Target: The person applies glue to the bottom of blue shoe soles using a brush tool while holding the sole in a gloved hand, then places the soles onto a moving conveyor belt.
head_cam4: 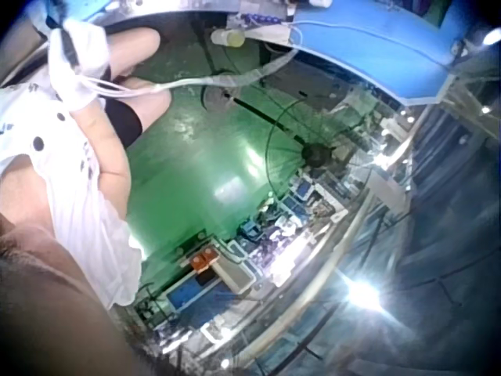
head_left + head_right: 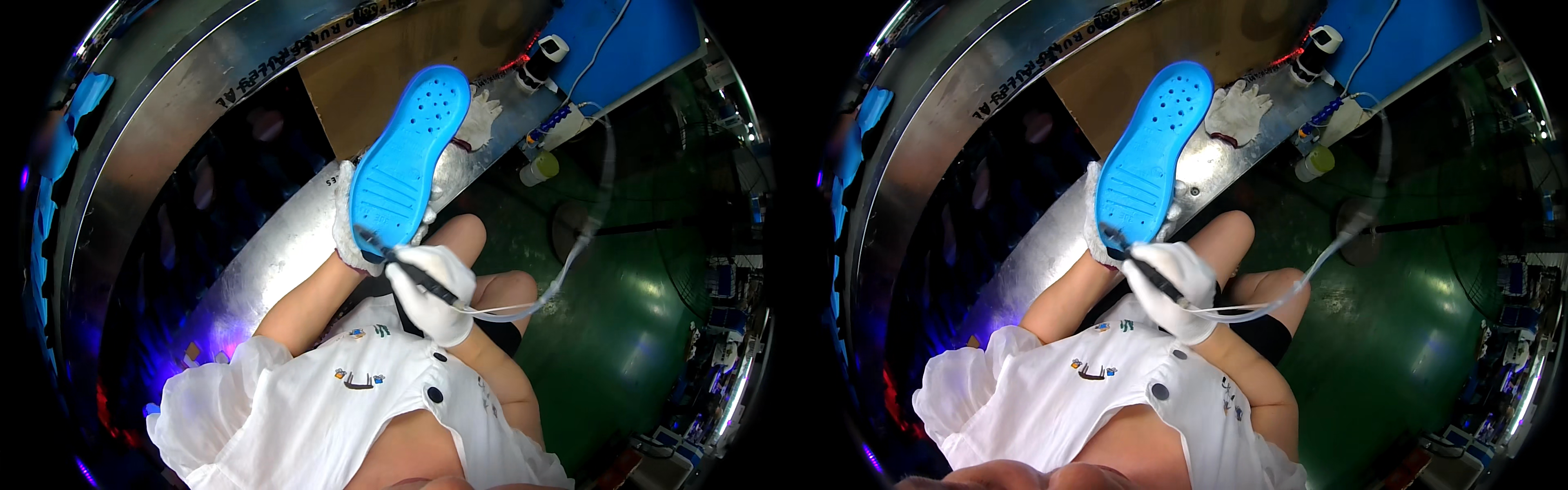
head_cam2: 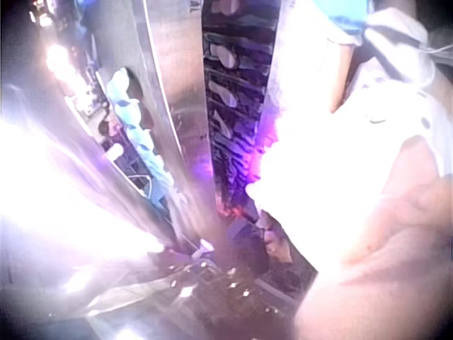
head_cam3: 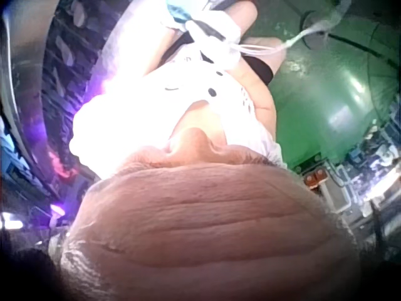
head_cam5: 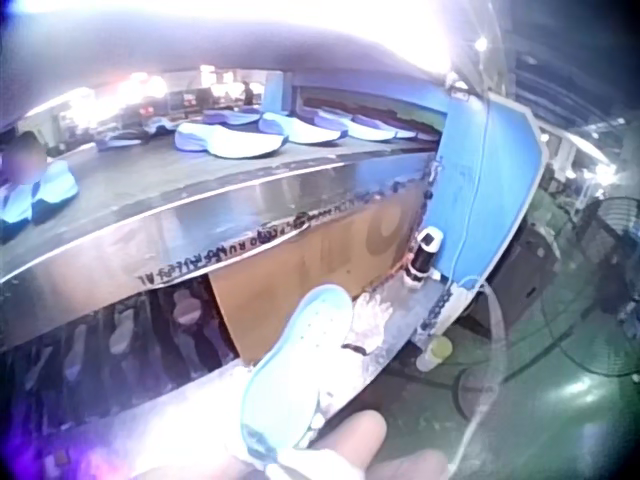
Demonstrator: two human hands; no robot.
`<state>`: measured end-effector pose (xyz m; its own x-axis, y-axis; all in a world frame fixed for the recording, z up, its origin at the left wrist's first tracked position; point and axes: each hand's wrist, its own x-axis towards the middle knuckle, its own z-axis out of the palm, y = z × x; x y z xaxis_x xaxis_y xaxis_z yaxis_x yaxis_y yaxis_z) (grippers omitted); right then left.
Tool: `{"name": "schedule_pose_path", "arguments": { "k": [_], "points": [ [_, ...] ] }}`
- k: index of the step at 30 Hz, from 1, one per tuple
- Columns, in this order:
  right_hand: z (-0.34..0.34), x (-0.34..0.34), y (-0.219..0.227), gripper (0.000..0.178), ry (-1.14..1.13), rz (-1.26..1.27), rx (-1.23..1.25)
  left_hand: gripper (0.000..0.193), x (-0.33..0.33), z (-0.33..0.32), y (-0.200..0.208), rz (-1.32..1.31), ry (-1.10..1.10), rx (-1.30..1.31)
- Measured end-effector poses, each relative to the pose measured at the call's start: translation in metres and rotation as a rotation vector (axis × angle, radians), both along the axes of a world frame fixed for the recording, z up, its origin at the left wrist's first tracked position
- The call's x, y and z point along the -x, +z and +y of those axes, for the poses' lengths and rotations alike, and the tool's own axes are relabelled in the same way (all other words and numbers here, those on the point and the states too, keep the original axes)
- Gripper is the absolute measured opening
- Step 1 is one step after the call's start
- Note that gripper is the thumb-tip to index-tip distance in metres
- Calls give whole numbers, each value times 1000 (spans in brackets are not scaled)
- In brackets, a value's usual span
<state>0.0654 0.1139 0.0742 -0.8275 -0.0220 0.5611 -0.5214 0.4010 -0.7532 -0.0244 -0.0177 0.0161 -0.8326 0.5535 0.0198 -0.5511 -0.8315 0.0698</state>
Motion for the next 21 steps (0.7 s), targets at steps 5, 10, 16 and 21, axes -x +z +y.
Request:
{"name": "schedule_pose_path", "arguments": {
  "k": [5, 10, 16, 21],
  "points": [
    [14, 15, -9, 15, 99, -439, 457, 89, 4, -7, 14, 58, -61, 79],
    [31, 24, 29, 21, 336, 56, -484, 79, 17, -22, 14, 202, -265, -48],
    [30, 27, 41, 20, 396, -6, -467, 53, 39, -39, 1, 167, -416, 240],
    [33, 33, 33, 19, 351, -210, 7, 42, 49, -47, -12, 293, -344, 453]
  ]
}}
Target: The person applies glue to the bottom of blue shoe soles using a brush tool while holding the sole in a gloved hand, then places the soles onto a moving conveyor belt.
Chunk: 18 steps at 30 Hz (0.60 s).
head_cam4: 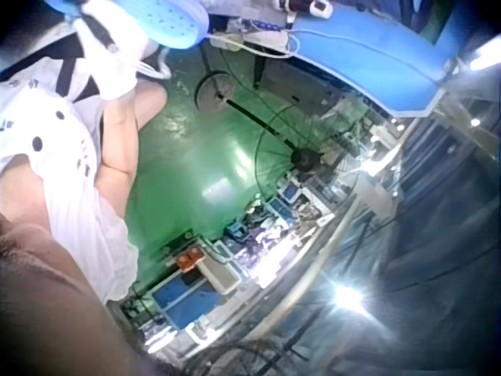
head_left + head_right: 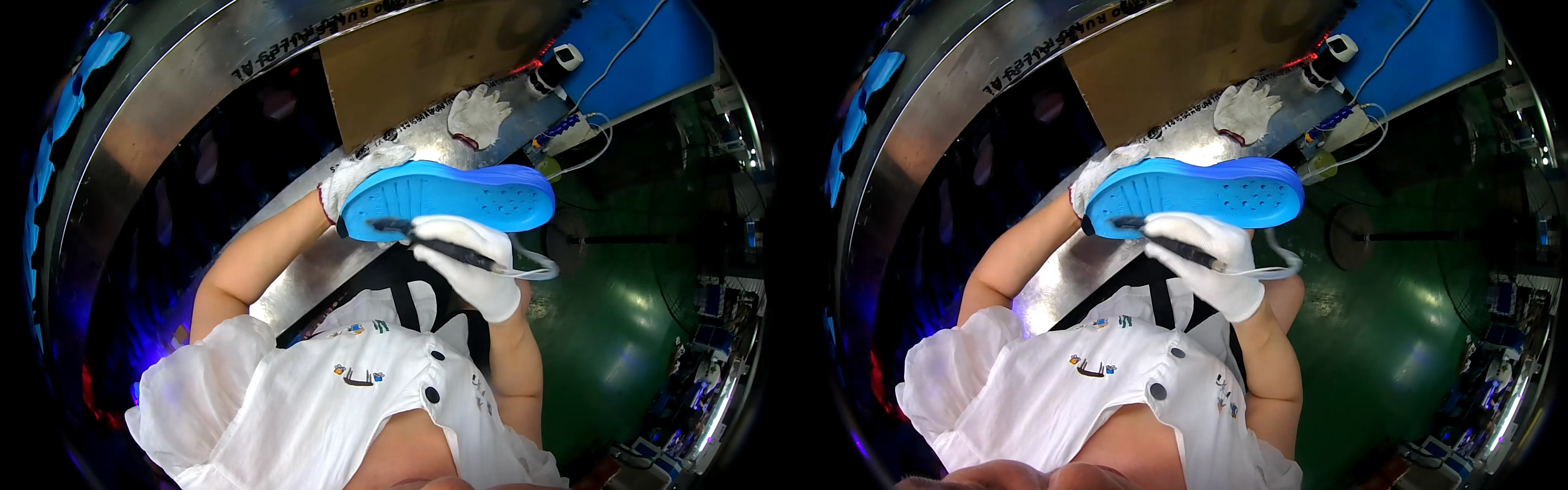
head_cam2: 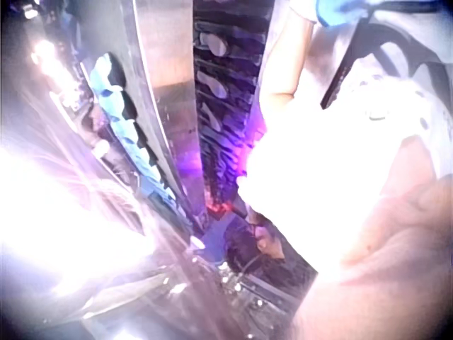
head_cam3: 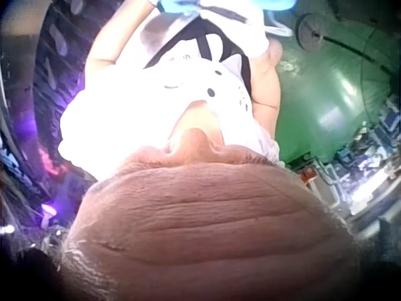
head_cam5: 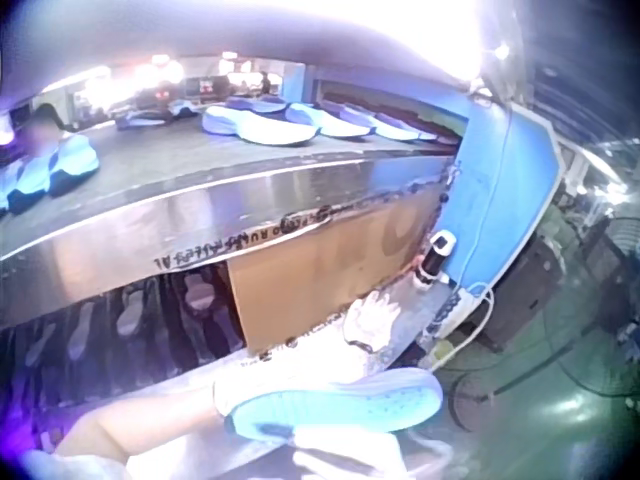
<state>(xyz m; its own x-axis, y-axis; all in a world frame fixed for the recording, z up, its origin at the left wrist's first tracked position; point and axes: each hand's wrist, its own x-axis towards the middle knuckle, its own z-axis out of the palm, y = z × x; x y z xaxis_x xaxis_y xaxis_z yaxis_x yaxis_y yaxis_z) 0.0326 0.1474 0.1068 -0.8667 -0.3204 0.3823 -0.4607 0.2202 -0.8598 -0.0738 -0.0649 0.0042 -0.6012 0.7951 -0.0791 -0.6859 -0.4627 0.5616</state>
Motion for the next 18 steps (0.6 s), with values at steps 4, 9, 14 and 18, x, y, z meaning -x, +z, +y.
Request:
{"name": "schedule_pose_path", "arguments": {
  "k": [4, 9, 14, 18],
  "points": [
    [-6, -18, 21, 19, 97, 154, -552, 37, 0, 1, 39, 154, 153, 490],
    [11, 0, 12, 21, -41, 114, -221, 33, 4, 1, 65, 185, 65, 414],
    [1, -20, 40, 25, 102, 246, -590, 36, 9, -7, 48, 358, 162, 409],
    [15, -8, 32, 29, -35, 343, -420, 37, 5, -6, 100, 335, -8, 408]
  ]
}}
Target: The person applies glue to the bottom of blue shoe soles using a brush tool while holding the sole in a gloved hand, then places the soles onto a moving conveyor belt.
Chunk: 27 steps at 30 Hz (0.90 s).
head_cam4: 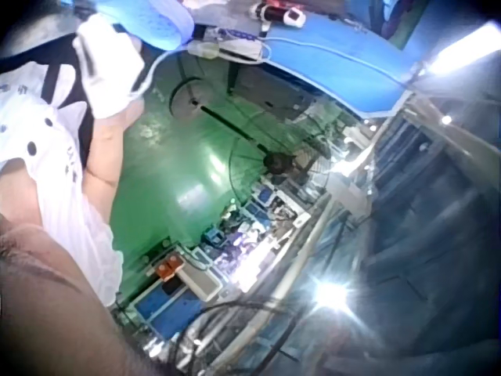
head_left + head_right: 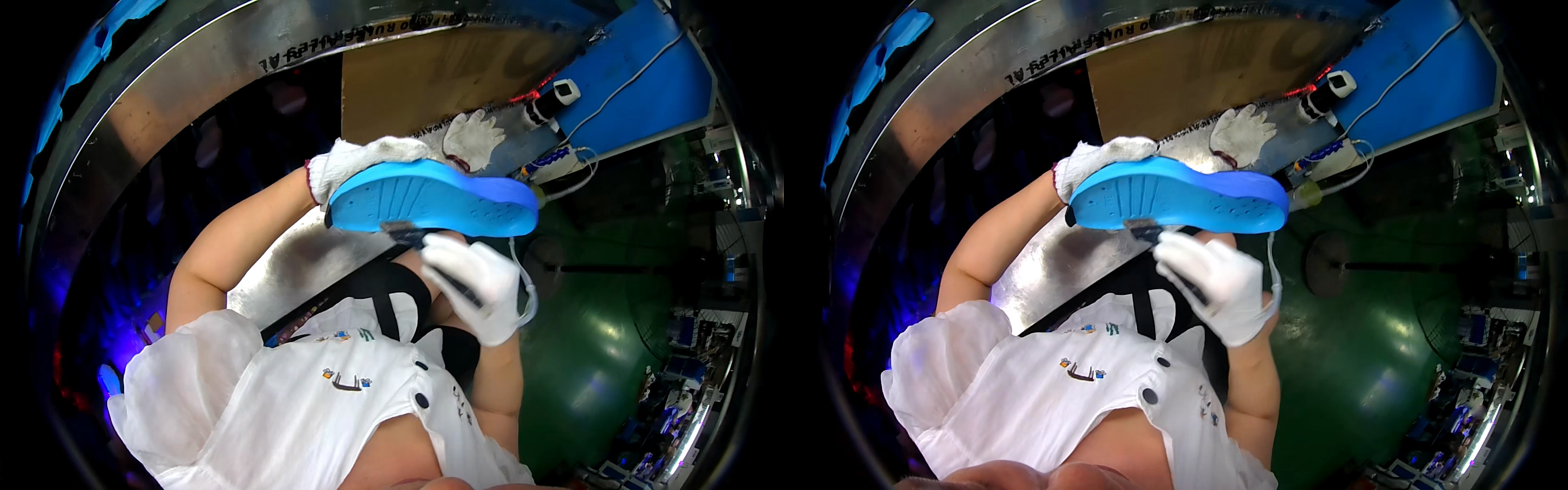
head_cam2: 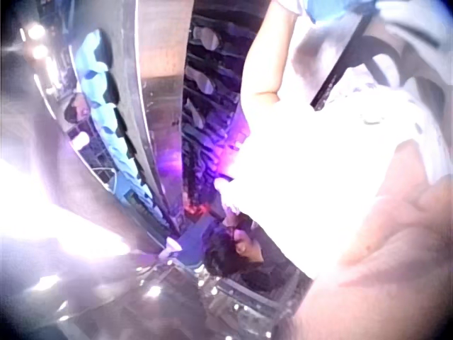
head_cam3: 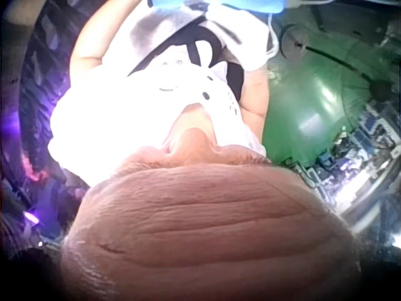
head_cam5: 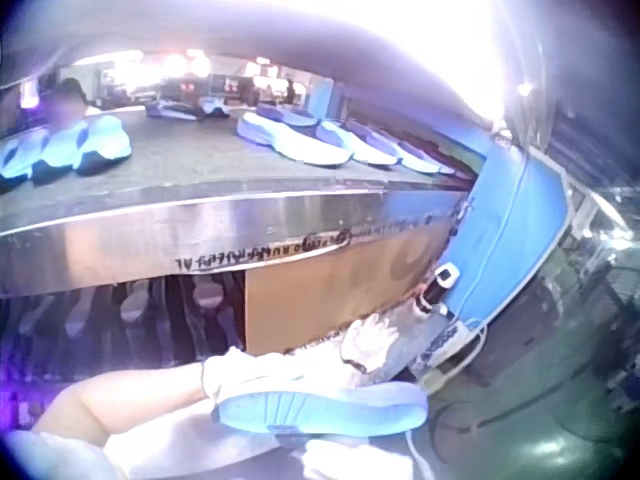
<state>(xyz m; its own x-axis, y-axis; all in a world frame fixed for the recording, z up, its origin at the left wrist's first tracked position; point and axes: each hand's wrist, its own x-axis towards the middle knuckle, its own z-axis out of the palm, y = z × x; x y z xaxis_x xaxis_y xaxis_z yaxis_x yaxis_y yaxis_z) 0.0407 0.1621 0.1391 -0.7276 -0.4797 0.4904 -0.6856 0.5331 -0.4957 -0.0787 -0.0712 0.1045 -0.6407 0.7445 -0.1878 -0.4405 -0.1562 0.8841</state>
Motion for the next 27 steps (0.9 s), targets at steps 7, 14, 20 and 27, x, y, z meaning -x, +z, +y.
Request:
{"name": "schedule_pose_path", "arguments": {
  "k": [7, 14, 20, 27],
  "points": [
    [9, 6, 3, 28, -43, 80, -15, 33, 7, -4, 1, 50, 42, 33],
    [27, 9, -2, 29, -51, 130, 26, 46, 5, -10, 1, -301, 157, 5],
    [-5, 12, -13, 29, 191, -60, 182, 46, 22, -7, -85, 320, 234, -132],
    [26, -14, -10, 27, 142, -251, 574, 97, -8, -19, 40, -278, -46, -788]
  ]
}}
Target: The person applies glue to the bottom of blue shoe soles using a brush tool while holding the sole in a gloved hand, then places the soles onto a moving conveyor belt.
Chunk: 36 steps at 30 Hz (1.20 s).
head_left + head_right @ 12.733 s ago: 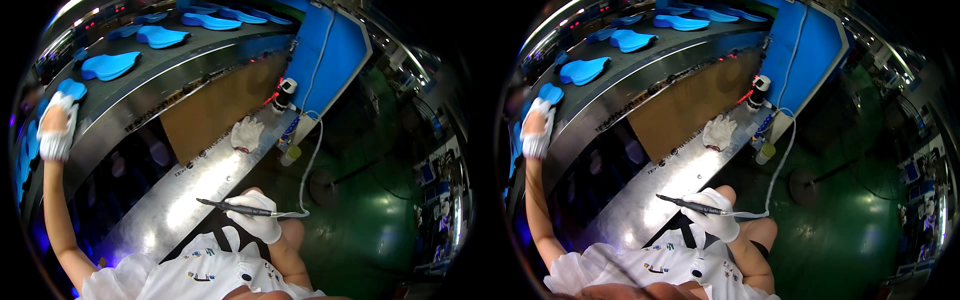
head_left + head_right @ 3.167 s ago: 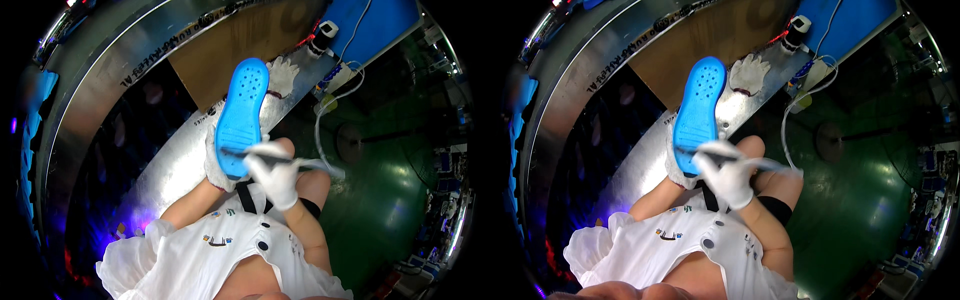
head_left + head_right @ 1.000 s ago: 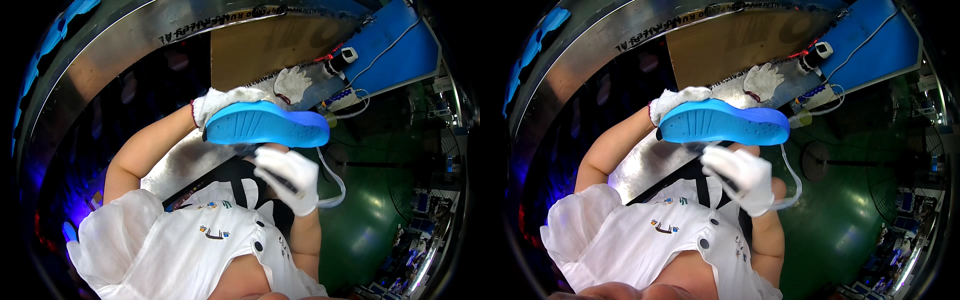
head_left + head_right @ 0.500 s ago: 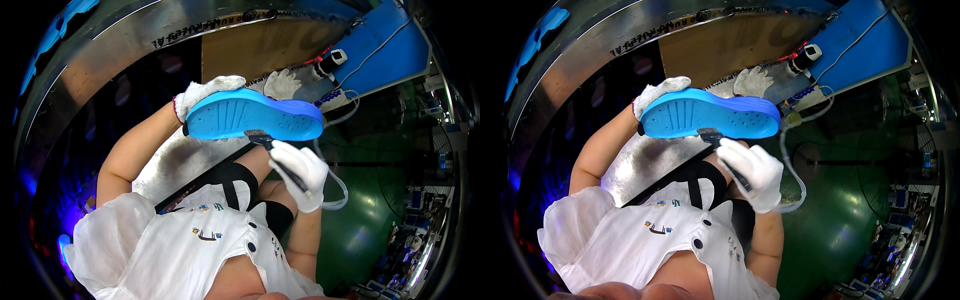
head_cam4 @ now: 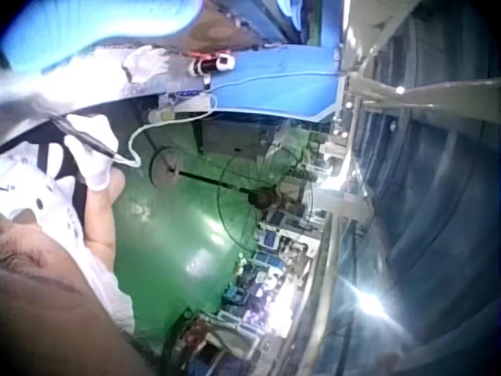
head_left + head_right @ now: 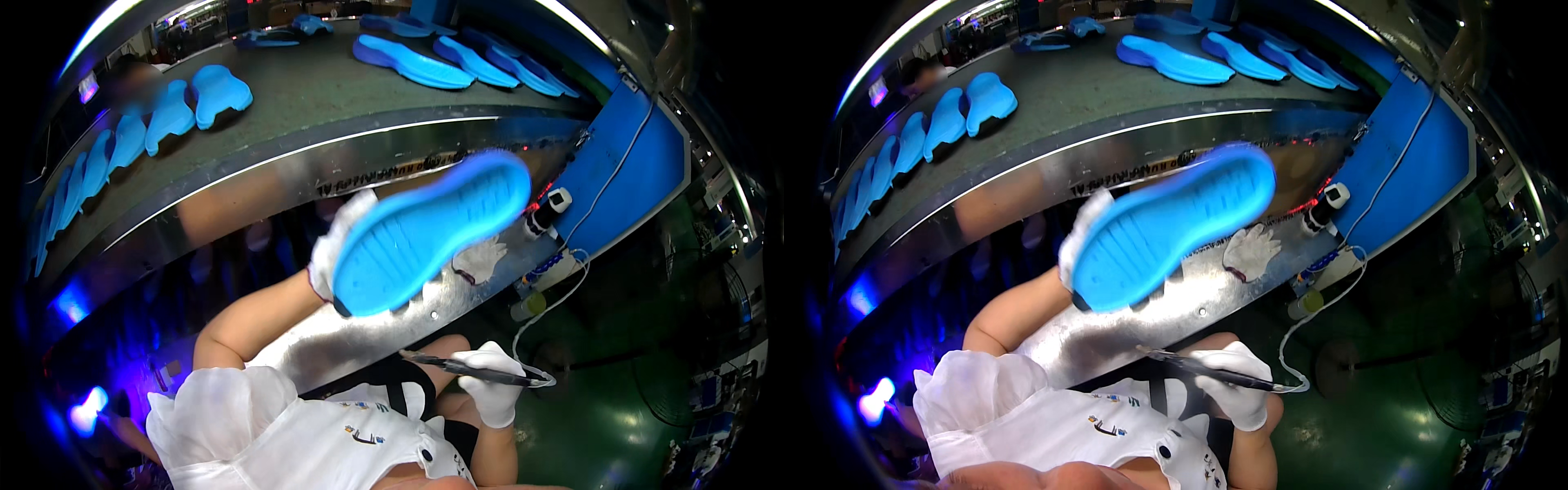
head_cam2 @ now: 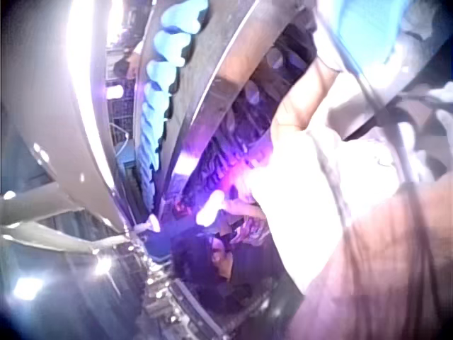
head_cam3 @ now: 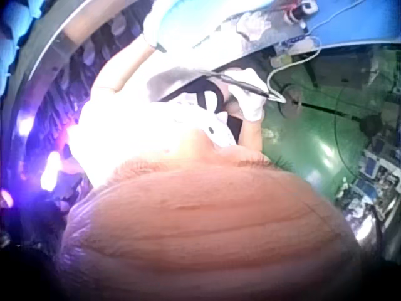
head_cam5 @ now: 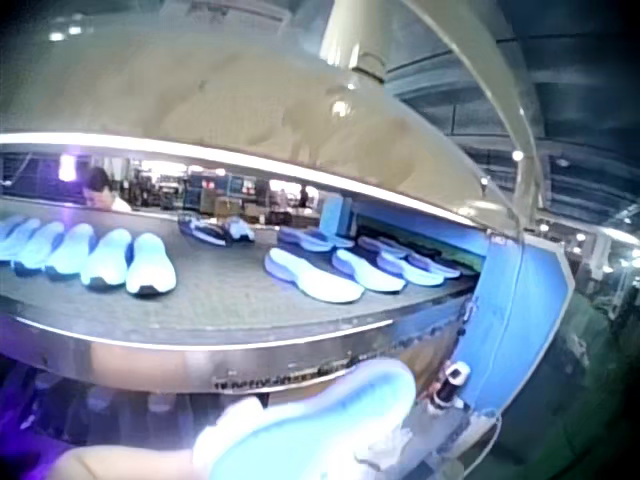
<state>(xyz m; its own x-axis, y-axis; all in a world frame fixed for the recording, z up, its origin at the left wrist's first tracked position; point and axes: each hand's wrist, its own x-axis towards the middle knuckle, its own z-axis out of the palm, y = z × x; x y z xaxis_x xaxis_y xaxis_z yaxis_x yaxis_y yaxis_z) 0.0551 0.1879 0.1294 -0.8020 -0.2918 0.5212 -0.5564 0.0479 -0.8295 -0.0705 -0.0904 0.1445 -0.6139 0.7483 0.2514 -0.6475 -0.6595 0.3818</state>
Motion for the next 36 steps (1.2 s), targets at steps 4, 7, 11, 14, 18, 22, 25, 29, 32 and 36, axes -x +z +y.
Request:
{"name": "schedule_pose_path", "arguments": {
  "k": [4, 7, 11, 14, 18, 22, 25, 29, 32, 36],
  "points": [
    [-9, 5, -18, 25, -46, -53, 166, 87, 12, -14, 88, 82, 381, -171],
    [-11, 9, -27, 22, -53, -132, 143, 66, 6, -22, 98, 78, 643, -48],
    [2, 18, -47, 23, -120, -170, 129, 39, 0, -59, 119, 180, 927, 319],
    [-3, 46, -91, 26, -207, -442, 284, 34, 27, -116, 171, 559, 1020, 287],
    [-30, 94, -145, 24, -179, -549, 227, 45, 112, -182, 216, 743, 1500, 784],
    [-57, 126, -193, 27, -63, -854, 409, 37, 164, -161, 240, 540, 1628, 1661],
    [-70, 145, -236, 29, -19, -962, 377, 35, 212, -185, 227, 1026, 1138, 2896],
    [-68, 152, -263, 34, 26, -974, 318, 30, 255, -190, 219, 842, 1237, 2847],
    [-67, 149, -262, 34, 28, -954, 219, 40, 274, -184, 219, 732, 1265, 2789],
    [-63, 147, -261, 36, 15, -955, 222, 51, 329, -199, 207, 948, 1232, 2775]
  ]
}}
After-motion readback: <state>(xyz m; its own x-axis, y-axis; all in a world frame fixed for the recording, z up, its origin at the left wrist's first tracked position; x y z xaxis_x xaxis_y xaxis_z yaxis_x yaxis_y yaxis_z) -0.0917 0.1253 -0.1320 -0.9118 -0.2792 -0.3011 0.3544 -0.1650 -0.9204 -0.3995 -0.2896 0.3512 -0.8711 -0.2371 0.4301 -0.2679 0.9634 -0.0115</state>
